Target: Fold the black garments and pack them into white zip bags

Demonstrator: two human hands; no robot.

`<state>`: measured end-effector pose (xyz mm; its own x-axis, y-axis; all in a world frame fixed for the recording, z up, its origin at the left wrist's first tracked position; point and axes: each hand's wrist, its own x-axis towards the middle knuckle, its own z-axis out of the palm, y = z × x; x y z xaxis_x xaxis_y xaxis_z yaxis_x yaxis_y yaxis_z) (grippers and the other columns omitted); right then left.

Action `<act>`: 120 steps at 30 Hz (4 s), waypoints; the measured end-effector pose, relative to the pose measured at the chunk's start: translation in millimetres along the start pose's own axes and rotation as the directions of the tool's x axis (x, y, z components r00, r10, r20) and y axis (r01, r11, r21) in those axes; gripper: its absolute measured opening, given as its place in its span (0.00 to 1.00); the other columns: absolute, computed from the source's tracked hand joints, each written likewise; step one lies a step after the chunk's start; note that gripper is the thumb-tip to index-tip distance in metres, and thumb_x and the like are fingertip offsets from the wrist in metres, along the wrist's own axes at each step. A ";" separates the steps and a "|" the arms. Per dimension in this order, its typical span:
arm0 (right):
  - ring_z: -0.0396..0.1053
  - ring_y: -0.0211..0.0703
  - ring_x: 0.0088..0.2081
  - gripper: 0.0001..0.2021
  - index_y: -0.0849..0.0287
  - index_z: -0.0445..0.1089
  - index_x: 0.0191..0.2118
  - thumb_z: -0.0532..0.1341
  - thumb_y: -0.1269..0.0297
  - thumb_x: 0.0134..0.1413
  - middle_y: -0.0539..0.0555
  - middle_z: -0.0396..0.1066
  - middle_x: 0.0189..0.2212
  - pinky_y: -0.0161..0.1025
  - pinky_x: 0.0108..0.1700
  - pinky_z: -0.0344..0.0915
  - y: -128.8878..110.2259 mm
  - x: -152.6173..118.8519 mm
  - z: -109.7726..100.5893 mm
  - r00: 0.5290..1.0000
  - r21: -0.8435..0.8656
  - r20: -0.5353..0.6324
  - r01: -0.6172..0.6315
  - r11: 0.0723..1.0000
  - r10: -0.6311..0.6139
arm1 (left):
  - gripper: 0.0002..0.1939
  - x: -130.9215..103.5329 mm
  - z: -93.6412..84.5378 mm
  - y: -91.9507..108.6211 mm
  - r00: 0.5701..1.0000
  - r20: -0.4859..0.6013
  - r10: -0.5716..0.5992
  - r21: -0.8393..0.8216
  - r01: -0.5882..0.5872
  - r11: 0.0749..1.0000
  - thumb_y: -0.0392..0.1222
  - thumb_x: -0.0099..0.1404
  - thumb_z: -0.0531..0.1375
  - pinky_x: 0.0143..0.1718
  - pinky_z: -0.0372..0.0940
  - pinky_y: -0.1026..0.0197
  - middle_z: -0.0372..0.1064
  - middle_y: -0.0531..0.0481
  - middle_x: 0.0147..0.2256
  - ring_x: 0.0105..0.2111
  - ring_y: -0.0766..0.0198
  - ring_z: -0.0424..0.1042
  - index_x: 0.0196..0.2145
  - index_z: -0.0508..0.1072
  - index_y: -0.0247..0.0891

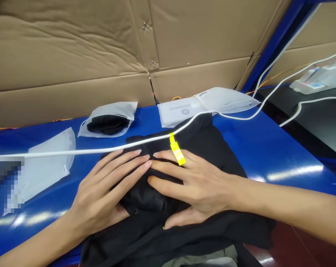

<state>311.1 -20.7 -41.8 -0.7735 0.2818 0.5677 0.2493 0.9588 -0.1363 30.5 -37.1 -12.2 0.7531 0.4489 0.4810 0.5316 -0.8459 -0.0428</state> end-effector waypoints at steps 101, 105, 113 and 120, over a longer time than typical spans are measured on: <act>0.79 0.50 0.49 0.13 0.57 0.72 0.47 0.56 0.80 0.65 0.60 0.80 0.50 0.49 0.52 0.78 20.7 -2.3 -15.1 0.997 -0.393 -0.044 0.034 0.919 -0.056 | 0.29 -0.3 -48.3 -57.2 0.410 0.229 -0.883 0.788 0.454 0.415 0.47 0.81 0.39 0.27 0.64 0.52 0.76 0.27 0.46 0.38 0.36 0.81 0.50 0.76 0.29; 0.79 0.51 0.49 0.12 0.60 0.72 0.47 0.57 0.80 0.64 0.62 0.80 0.50 0.50 0.52 0.79 22.5 -2.4 -15.4 0.996 -0.380 -0.046 0.052 0.924 -0.075 | 0.22 -8.3 -41.1 -65.9 0.386 0.390 -0.836 0.741 0.407 0.534 0.40 0.79 0.44 0.26 0.58 0.57 0.79 0.34 0.35 0.35 0.44 0.80 0.49 0.77 0.31; 0.79 0.51 0.51 0.13 0.59 0.73 0.48 0.57 0.79 0.65 0.62 0.80 0.51 0.50 0.54 0.78 23.2 -3.1 -16.1 0.998 -0.364 -0.038 0.036 0.931 -0.053 | 0.22 -4.4 -44.3 -50.4 0.532 0.384 -0.755 0.706 0.358 0.611 0.31 0.75 0.44 0.26 0.52 0.57 0.76 0.38 0.33 0.31 0.45 0.77 0.50 0.76 0.35; 0.79 0.53 0.50 0.11 0.61 0.72 0.48 0.57 0.79 0.65 0.64 0.80 0.51 0.50 0.52 0.78 23.1 -3.2 -14.5 0.997 -0.330 -0.053 0.031 0.943 -0.051 | 0.16 0.2 -22.2 -33.7 0.705 0.261 -0.660 0.597 0.419 0.684 0.37 0.75 0.51 0.24 0.51 0.58 0.79 0.44 0.35 0.27 0.52 0.75 0.41 0.79 0.42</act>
<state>327.7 0.0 -35.0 -0.7535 0.2299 0.6159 0.4034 0.9015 0.1569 4.1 -14.9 8.8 0.2814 0.9495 0.1384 0.9107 -0.2188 -0.3504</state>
